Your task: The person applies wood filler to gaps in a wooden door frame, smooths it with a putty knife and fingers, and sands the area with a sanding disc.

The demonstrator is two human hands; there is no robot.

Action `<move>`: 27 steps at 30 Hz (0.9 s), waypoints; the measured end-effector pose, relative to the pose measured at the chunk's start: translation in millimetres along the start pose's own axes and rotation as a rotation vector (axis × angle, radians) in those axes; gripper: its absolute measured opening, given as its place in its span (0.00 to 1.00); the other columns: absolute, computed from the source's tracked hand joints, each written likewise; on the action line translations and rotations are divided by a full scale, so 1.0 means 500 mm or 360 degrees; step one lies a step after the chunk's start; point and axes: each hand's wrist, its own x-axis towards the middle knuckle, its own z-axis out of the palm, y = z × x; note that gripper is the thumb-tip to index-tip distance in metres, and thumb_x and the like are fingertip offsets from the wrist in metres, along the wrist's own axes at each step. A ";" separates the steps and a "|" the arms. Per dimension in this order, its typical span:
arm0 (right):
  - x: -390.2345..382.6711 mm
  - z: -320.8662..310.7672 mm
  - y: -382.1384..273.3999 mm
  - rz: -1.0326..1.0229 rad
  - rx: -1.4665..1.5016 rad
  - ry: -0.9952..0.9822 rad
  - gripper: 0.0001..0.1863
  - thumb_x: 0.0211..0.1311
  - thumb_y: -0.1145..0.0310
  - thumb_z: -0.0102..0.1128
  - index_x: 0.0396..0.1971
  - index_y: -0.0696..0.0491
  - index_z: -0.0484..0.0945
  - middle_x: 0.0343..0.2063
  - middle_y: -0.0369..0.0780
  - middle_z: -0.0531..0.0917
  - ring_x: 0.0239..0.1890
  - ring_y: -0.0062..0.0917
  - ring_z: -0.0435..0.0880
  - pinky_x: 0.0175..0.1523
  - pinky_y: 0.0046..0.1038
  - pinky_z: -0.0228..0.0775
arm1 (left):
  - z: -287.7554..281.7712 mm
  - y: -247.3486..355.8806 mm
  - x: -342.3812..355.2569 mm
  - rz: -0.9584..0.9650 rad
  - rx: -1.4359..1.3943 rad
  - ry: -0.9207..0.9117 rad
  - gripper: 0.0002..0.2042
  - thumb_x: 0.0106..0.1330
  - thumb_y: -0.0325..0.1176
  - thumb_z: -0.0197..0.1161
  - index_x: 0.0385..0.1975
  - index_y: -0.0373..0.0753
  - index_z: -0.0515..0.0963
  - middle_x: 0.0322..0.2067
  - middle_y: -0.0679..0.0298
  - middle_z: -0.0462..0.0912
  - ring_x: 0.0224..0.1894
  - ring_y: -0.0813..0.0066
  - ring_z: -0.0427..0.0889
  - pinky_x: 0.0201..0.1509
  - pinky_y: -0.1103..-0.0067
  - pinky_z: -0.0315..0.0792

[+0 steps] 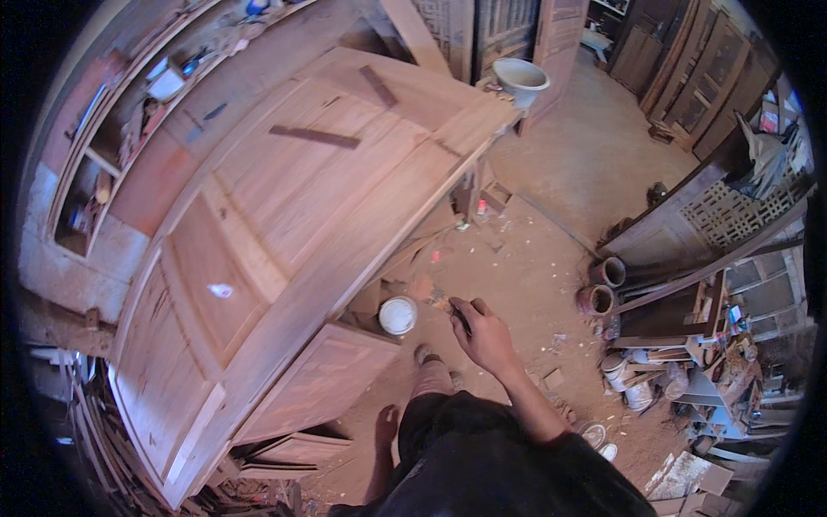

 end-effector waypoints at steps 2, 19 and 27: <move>0.019 -0.040 0.057 0.0096 0.0010 0.0048 0.16 0.65 0.67 0.58 0.51 0.54 0.78 0.36 0.49 0.82 0.35 0.47 0.84 0.39 0.43 0.77 | 0.012 -0.044 0.045 -0.0120 -0.0010 -0.0131 0.18 0.71 0.41 0.58 0.50 0.33 0.79 0.49 0.47 0.83 0.55 0.54 0.80 0.60 0.68 0.72; 0.476 -0.359 0.465 0.0299 -0.0208 0.0240 0.15 0.64 0.73 0.58 0.50 0.59 0.79 0.38 0.53 0.82 0.42 0.45 0.83 0.48 0.39 0.74 | 0.402 0.527 0.811 -0.0023 -0.0198 -0.0182 0.25 0.72 0.48 0.55 0.55 0.32 0.75 0.55 0.44 0.78 0.60 0.51 0.76 0.63 0.65 0.69; 0.776 -0.450 0.601 0.0329 -0.0043 0.0218 0.16 0.68 0.69 0.56 0.52 0.59 0.78 0.42 0.55 0.83 0.44 0.45 0.84 0.49 0.38 0.75 | 0.377 0.894 0.913 0.0091 -0.0740 -0.0100 0.23 0.70 0.44 0.61 0.57 0.33 0.74 0.48 0.50 0.82 0.54 0.58 0.81 0.59 0.72 0.73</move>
